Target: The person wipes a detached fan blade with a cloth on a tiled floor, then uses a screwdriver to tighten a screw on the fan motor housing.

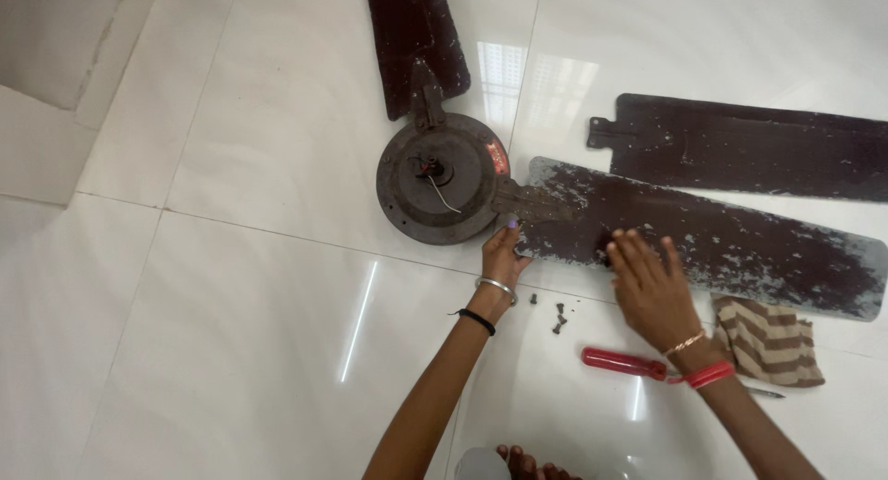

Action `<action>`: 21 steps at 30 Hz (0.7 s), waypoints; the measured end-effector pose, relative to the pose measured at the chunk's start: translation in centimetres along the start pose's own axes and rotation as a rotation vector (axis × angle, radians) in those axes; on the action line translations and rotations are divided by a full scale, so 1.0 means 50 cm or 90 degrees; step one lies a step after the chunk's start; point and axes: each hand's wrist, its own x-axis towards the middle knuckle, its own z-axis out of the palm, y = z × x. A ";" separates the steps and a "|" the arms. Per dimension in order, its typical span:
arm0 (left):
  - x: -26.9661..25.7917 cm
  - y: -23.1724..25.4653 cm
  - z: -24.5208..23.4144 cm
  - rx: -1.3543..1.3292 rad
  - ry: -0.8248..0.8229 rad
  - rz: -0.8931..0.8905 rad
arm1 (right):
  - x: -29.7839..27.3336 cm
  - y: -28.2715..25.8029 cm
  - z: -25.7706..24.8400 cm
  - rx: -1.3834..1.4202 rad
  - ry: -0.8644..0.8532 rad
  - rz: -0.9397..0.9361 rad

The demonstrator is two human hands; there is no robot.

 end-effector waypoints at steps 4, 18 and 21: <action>-0.026 0.011 0.000 -0.061 -0.043 0.017 | -0.038 -0.117 0.001 0.224 0.007 0.001; 0.026 0.042 0.016 0.103 -0.007 -0.050 | 0.040 -0.137 -0.029 0.320 -0.267 0.246; 0.077 0.017 0.019 0.009 -0.040 -0.056 | 0.054 -0.137 -0.043 0.362 -0.322 0.249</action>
